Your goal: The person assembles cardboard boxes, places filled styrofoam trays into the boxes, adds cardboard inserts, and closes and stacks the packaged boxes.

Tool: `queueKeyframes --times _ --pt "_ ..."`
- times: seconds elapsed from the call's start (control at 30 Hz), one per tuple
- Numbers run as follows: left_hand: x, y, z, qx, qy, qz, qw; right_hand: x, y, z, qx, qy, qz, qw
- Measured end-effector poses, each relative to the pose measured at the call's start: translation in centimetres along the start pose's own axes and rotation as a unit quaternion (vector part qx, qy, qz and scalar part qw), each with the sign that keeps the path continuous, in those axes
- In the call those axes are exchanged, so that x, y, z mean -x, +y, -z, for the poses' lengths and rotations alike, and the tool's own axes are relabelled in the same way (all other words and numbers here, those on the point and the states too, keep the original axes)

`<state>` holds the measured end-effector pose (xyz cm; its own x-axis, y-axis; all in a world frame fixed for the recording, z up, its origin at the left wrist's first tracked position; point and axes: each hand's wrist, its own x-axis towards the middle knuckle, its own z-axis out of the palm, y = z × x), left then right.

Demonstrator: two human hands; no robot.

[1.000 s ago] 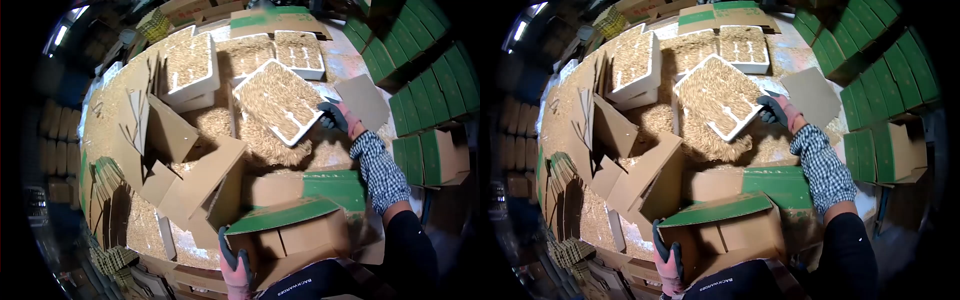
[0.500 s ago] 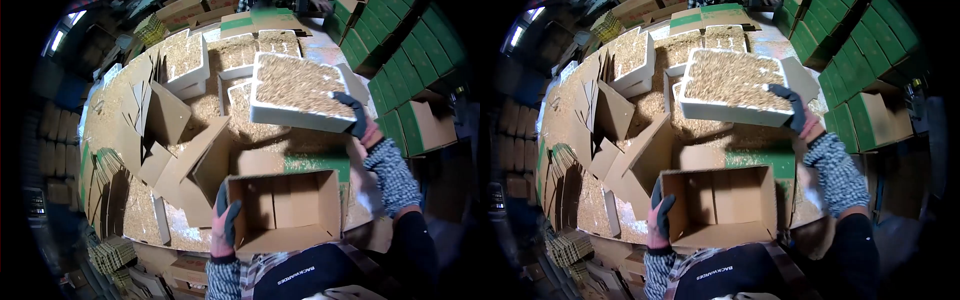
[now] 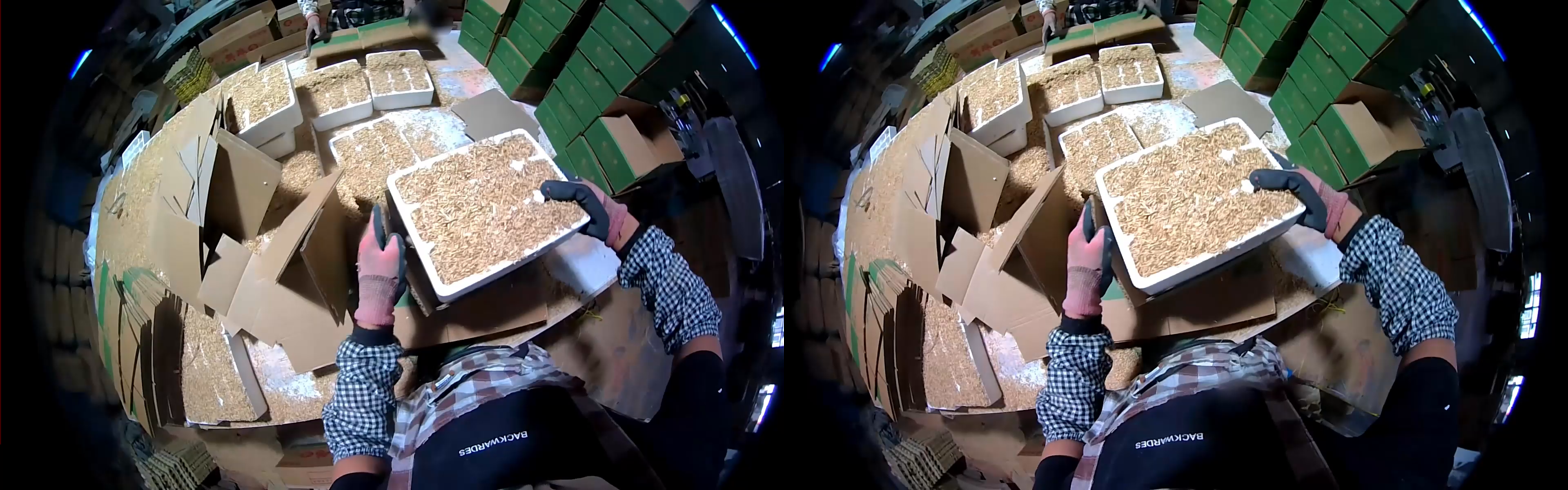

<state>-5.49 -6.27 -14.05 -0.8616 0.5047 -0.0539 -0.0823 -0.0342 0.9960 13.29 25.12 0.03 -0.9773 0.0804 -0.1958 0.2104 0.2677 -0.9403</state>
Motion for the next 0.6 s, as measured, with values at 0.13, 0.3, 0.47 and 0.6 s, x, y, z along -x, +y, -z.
queueKeyframes --times 0.13,0.3,0.47,0.6 --pt "1.0 3.2 -0.3 -0.143 0.037 -0.028 0.989 -2.7 -2.1 -2.7 0.006 0.028 -0.142 0.989" --pt "5.4 11.0 6.9 -0.321 0.184 -0.309 0.876 -2.6 2.8 -2.7 0.267 0.056 -0.149 0.950" --pt "2.4 4.8 18.3 -0.698 0.102 0.006 0.709 -5.1 2.7 -5.0 0.589 -0.063 -0.224 0.774" --pt "2.6 6.3 17.7 -0.714 0.163 -0.074 0.677 -3.4 -0.3 -7.9 0.625 -0.096 -0.126 0.764"
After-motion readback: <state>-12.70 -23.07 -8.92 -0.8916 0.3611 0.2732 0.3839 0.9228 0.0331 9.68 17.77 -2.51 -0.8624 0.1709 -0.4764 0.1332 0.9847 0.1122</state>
